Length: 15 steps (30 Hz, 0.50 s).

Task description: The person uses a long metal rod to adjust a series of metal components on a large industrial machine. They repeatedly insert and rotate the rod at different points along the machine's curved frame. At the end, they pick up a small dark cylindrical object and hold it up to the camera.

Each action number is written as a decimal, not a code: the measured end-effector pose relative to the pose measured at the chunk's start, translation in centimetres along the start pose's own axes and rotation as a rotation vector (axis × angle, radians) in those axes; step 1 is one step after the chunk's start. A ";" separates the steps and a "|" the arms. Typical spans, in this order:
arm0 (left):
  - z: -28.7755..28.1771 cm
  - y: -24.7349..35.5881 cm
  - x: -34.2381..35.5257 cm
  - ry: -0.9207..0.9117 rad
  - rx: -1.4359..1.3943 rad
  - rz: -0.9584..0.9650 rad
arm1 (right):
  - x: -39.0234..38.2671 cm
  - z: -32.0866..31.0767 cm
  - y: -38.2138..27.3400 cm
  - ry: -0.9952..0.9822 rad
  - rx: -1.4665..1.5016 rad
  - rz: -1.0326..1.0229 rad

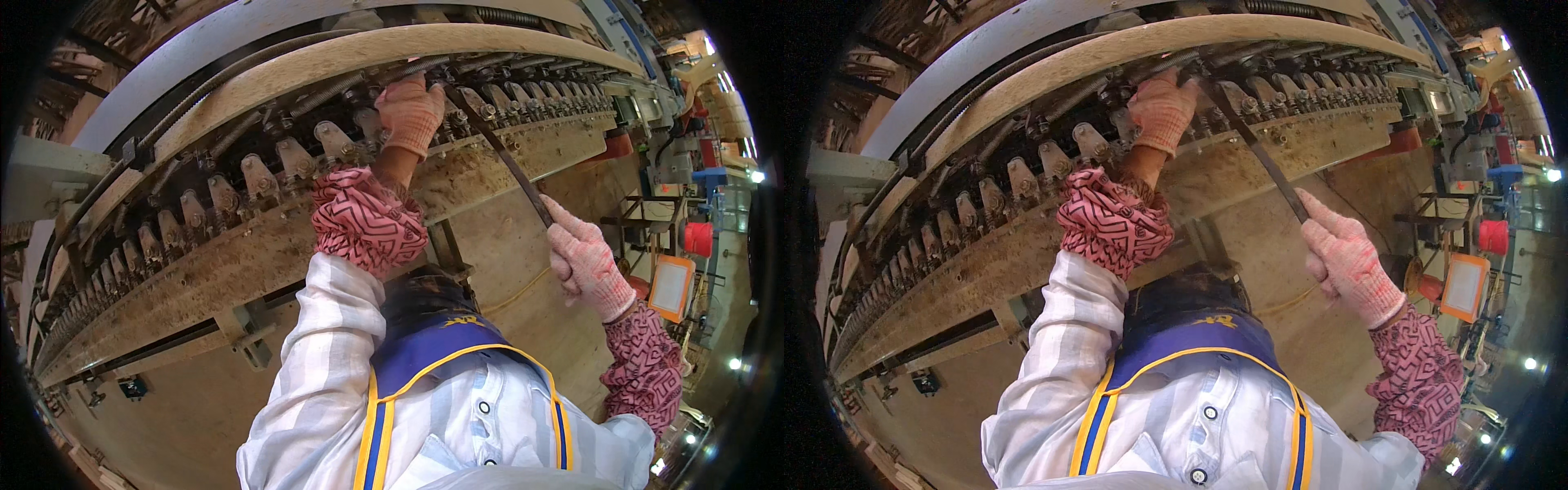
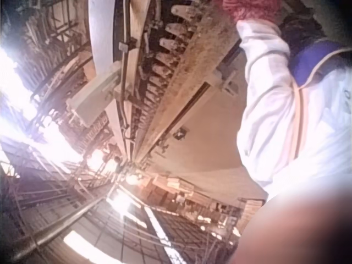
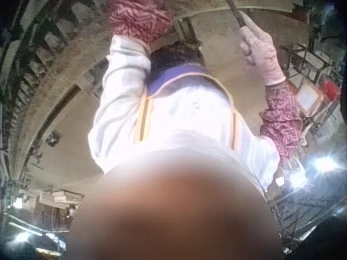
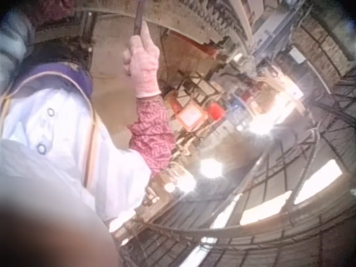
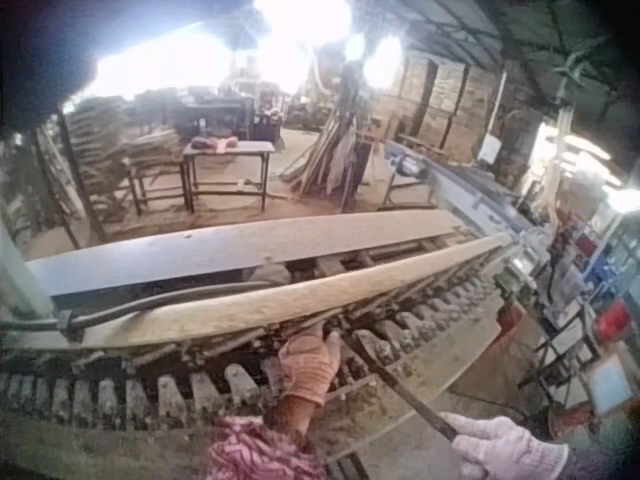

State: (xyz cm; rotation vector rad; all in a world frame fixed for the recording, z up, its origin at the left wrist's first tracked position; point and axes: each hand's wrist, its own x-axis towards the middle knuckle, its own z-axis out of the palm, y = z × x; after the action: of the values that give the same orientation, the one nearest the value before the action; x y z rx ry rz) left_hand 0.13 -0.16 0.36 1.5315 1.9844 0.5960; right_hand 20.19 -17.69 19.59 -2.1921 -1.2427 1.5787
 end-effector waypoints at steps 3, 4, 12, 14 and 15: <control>0.1 -0.3 -0.1 -0.019 -0.005 0.046 | -0.3 0.7 -0.9 -0.007 -0.009 0.066; 0.2 -0.4 0.0 -0.027 0.007 0.030 | -0.4 0.9 -1.2 -0.013 0.001 0.102; 0.0 0.0 -0.1 -0.062 0.029 -0.014 | 0.2 0.6 -1.5 0.009 -0.069 0.042; -0.1 0.3 -0.4 -0.042 0.035 0.009 | -0.1 0.5 -1.6 -0.005 0.004 0.062; -0.3 0.2 -0.6 -0.024 0.044 0.014 | -0.3 0.6 -1.8 -0.012 0.017 0.068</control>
State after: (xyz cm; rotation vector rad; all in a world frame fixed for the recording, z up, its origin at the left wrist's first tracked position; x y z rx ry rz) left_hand 0.19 -0.67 0.78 1.5728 1.9823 0.5400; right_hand 18.71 -16.89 20.55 -2.2401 -1.1651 1.6241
